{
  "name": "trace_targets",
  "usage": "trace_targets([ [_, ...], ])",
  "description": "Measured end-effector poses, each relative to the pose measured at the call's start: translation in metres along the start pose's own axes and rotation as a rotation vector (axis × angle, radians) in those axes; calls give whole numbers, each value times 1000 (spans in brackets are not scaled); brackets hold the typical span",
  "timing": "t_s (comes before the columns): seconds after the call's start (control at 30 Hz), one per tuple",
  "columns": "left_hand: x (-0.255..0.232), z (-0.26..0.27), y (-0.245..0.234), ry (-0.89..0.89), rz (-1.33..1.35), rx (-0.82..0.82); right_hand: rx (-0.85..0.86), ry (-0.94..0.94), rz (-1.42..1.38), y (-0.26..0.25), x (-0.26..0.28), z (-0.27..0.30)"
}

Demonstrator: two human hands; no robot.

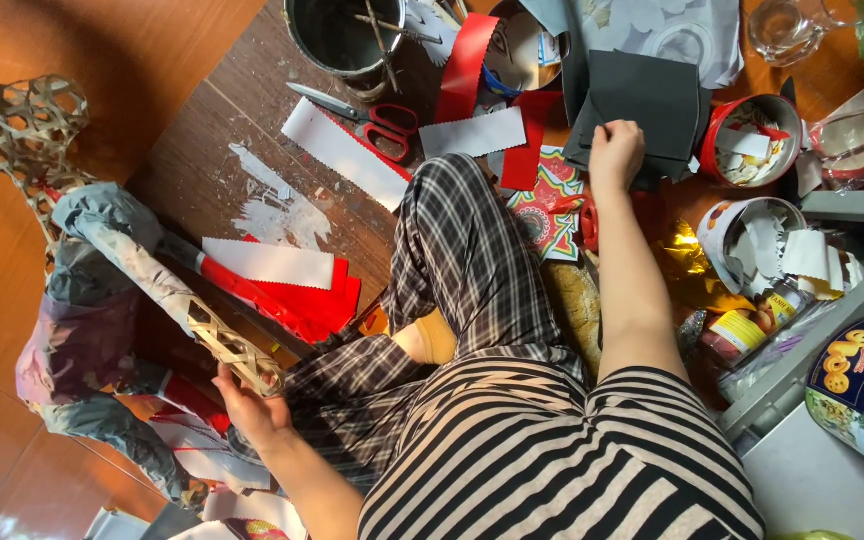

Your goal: Wrapping a structure with red tape and paper strips

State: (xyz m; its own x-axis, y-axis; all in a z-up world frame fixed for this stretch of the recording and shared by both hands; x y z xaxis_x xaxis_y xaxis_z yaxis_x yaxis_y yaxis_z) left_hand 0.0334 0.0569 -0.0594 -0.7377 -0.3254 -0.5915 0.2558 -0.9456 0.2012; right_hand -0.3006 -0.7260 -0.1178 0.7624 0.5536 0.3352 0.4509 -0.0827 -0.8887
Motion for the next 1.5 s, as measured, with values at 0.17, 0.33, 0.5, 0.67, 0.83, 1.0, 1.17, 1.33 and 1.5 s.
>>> trace_targets([
  [0.17, 4, 31, 13, -23, -10, 12, -69, 353, -416, -12, -28, -2],
  [0.33, 18, 45, 15, -81, 57, 85, -46, 726, -765, -8, -46, 6],
  [0.5, 24, 49, 15, -66, -73, 72, -324, 599, -677, -9, -77, 4],
  [0.67, 54, 37, 7, -128, -246, -48, -446, 221, -347, 20, -159, -23],
  [0.83, 74, 50, 26, -146, -319, 62, -582, 185, -457, -65, -119, -39],
  [1.0, 128, 33, 38, -56, -376, 294, -240, -478, -546, -151, 141, -51],
  [1.17, 109, 82, 140, 305, -732, 502, 843, -529, -1155, -70, 328, 93],
  [1.33, 98, 112, 159, 543, -869, 585, 1525, -958, -872, -41, 413, 189],
  [1.5, 115, 75, 103, 259, -771, 427, 1591, -550, -1000, -62, 485, 170],
])
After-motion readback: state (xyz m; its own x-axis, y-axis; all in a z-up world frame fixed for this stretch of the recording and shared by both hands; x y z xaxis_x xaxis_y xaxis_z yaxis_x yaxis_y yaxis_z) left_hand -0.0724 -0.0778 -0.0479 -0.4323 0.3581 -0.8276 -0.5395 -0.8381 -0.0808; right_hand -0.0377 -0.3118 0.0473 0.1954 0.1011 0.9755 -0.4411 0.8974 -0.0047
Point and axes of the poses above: each hand's wrist, its own z-axis away from the middle knuckle, its own y-axis out of the palm, x = y × z, the point moved 8 cm from there along -z, towards the middle knuckle, and after that the axes turned 14 degrees about -y, right-handed, at the moved point
